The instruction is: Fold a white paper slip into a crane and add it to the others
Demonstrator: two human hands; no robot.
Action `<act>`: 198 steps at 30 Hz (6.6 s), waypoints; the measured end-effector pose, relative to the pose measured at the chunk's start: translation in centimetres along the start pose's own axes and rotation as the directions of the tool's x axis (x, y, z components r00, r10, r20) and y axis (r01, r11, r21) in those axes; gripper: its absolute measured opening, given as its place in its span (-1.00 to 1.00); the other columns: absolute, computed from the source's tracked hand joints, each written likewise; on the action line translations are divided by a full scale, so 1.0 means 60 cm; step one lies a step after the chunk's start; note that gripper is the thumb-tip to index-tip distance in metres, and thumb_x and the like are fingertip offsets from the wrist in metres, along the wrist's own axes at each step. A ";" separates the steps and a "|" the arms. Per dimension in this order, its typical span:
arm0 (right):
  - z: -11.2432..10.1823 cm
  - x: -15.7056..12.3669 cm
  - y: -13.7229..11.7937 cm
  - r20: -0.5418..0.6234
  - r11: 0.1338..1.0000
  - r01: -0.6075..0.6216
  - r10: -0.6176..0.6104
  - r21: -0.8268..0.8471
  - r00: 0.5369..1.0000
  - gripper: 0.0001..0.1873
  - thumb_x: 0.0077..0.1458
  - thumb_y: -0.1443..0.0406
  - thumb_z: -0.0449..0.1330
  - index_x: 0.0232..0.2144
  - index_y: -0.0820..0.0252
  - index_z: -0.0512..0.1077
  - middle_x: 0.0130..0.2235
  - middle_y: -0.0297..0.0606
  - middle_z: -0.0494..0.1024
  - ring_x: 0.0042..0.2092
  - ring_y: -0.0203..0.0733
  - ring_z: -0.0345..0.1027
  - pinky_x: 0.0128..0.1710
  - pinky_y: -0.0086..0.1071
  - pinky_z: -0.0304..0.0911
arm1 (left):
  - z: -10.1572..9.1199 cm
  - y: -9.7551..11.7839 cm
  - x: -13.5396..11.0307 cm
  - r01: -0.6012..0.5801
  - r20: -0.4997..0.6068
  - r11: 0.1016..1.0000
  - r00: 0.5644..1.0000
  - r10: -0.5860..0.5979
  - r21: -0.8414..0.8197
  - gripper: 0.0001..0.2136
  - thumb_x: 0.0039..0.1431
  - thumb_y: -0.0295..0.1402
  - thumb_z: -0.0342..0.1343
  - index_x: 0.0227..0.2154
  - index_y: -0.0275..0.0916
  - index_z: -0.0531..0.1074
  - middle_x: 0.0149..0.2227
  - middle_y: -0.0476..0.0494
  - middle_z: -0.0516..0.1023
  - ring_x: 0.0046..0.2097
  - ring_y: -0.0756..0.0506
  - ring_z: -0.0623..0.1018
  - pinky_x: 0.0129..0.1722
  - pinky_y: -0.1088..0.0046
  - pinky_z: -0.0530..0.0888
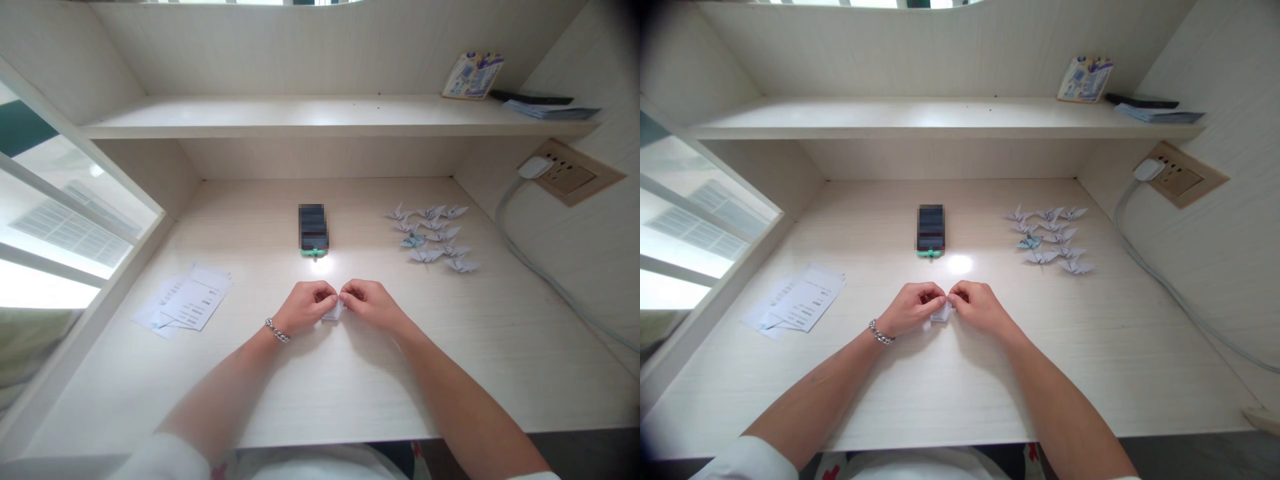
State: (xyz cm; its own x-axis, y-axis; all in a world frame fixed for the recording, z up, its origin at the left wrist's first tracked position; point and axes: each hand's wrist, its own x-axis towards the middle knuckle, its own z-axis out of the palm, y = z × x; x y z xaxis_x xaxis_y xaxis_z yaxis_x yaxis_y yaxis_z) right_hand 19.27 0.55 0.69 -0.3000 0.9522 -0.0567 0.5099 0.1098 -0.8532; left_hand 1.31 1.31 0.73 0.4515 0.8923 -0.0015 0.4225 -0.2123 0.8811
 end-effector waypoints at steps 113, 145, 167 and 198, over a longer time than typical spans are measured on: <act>0.058 0.044 -0.001 -0.273 0.995 0.096 -0.086 0.025 0.958 -0.68 0.16 0.18 -0.04 -0.29 0.18 0.46 -0.39 -0.24 0.52 -0.36 -0.19 0.36 -0.32 -0.36 0.21 | -0.004 -0.040 0.003 0.060 -0.230 0.860 0.952 -0.202 -0.506 -0.67 0.11 -0.23 0.04 -0.12 -0.30 0.41 -0.24 -0.20 0.52 -0.32 -0.03 0.52 -0.31 0.44 0.50; 0.048 0.035 -0.007 -0.369 0.984 0.070 -0.005 0.163 0.929 -0.85 -0.01 0.24 0.16 -0.42 0.20 0.44 -0.40 -0.28 0.53 -0.39 -0.23 0.39 -0.37 -0.38 0.26 | 0.001 -0.034 -0.004 0.119 -0.124 0.822 0.967 -0.224 -0.557 -0.71 0.07 -0.16 0.08 -0.35 -0.34 0.42 -0.38 -0.17 0.50 -0.40 -0.03 0.52 -0.40 0.40 0.54; 0.056 0.023 -0.012 -0.402 0.982 0.191 -0.175 0.000 0.899 -0.79 0.07 0.34 0.04 -0.33 0.11 0.48 -0.30 -0.24 0.52 -0.26 -0.16 0.37 -0.29 -0.32 0.29 | -0.002 -0.023 -0.007 0.017 -0.306 0.908 0.939 -0.159 -0.419 -0.79 0.01 -0.26 0.13 -0.32 -0.27 0.43 -0.27 -0.14 0.51 -0.34 -0.04 0.52 -0.39 0.45 0.53; 0.033 0.027 -0.010 -0.138 0.960 0.010 0.030 0.280 0.990 -0.63 -0.22 0.31 0.25 -0.26 0.13 0.32 -0.41 -0.34 0.47 -0.45 -0.26 0.35 -0.48 -0.41 0.25 | -0.026 -0.010 -0.023 -0.197 -0.140 0.967 0.975 0.174 -0.165 -0.81 0.08 -0.42 0.09 -0.22 -0.15 0.47 -0.07 -0.18 0.43 -0.13 -0.09 0.48 -0.20 0.38 0.47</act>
State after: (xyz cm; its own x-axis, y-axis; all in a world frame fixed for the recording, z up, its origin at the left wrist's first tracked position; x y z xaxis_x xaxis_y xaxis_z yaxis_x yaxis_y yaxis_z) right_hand 16.92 1.47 0.07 -0.1703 0.9853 -0.0102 0.2605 0.0351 -0.9648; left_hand -0.81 0.85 0.93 0.4037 0.8884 0.2184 0.1902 -0.3150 0.9298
